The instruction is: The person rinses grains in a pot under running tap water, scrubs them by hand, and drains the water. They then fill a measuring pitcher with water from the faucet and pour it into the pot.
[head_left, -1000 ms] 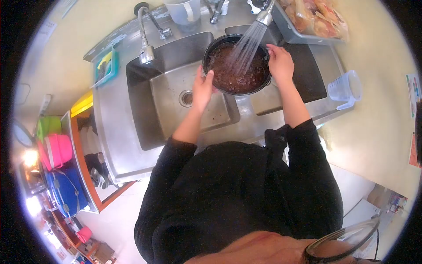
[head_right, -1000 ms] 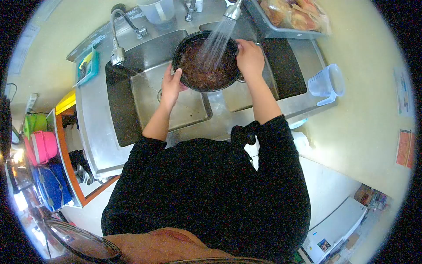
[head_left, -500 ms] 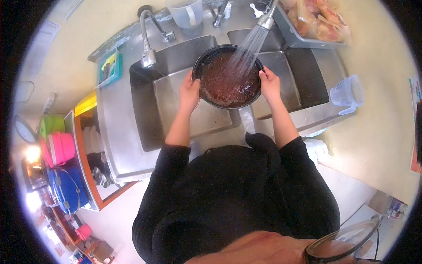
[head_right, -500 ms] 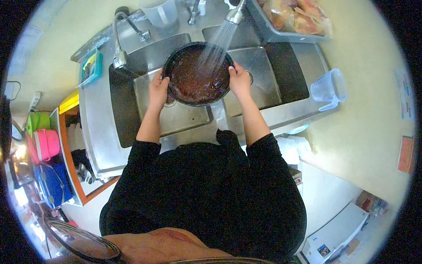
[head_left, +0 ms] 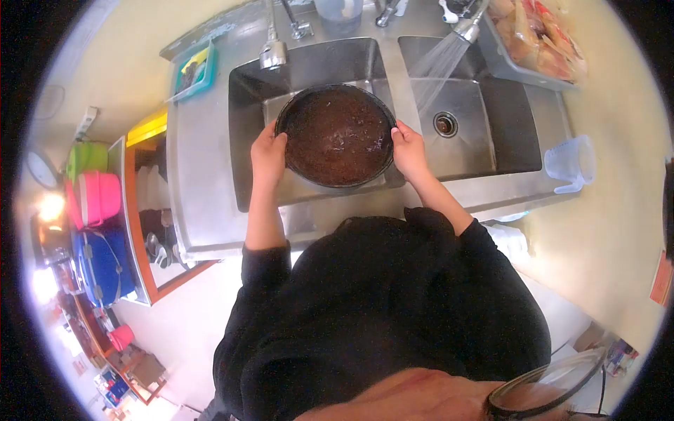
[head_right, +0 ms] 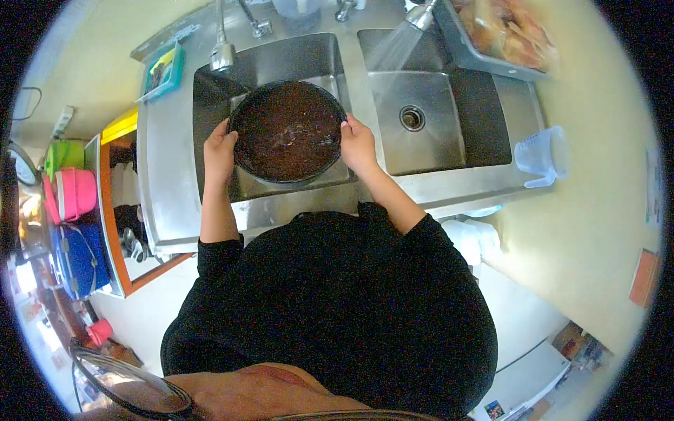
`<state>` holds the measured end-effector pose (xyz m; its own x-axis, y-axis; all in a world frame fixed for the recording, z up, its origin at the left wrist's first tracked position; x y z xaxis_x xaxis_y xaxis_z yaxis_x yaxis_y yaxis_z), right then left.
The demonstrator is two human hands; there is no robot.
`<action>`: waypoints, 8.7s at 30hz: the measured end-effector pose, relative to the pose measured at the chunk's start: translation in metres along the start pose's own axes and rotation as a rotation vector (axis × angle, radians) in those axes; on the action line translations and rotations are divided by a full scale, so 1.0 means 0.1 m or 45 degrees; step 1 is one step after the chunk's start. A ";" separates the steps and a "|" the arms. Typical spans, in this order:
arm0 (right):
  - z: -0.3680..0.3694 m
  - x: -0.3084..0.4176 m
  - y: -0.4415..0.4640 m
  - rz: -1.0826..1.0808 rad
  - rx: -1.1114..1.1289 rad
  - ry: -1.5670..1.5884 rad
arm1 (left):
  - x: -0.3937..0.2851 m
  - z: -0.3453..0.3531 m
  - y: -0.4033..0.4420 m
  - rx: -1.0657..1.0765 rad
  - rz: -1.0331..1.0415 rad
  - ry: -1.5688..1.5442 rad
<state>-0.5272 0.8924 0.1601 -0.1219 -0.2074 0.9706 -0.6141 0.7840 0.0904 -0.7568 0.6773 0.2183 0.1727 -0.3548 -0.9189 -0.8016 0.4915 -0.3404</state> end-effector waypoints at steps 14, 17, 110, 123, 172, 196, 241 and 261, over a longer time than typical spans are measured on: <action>0.38 0.13 -0.30 0.118 0.220 0.078 | -0.15 -0.32 -0.25 0.004 -0.089 -0.025; 0.36 0.19 -0.35 0.135 0.228 0.048 | -0.15 -0.32 -0.27 0.007 -0.138 -0.049; 0.23 -0.01 -0.93 0.874 0.234 0.458 | -0.67 0.22 -0.14 0.082 -0.158 0.468; -0.54 0.07 -0.12 0.161 -0.115 0.111 | -0.72 0.61 -0.11 0.173 -0.092 0.253; -1.33 1.31 -1.15 0.125 0.683 0.395 | -1.61 0.85 -1.83 1.588 0.399 -1.527; -1.97 3.50 -1.52 -1.485 0.515 0.614 | -1.82 1.04 -4.08 2.785 0.858 -0.216; -1.68 4.23 -1.96 -1.870 0.248 0.031 | -1.69 1.09 -3.98 2.510 1.238 0.117; -1.56 4.41 -1.56 -1.589 0.431 0.214 | -2.82 -0.02 -2.12 0.543 1.129 -0.786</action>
<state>-0.3632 0.7700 0.6088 0.7533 -0.5897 0.2911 -0.4091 -0.0736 0.9095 -0.6371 0.6713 0.5504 -0.0084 0.6385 -0.7696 -0.5435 0.6431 0.5395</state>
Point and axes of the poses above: each hand's wrist, its own y-axis towards the middle knuckle, its own z-axis out of the palm, x = y × z, the point moved 10 cm from there along y, towards the middle knuckle, and after that the axes turned 14 degrees about -z, right-handed, at the moved point
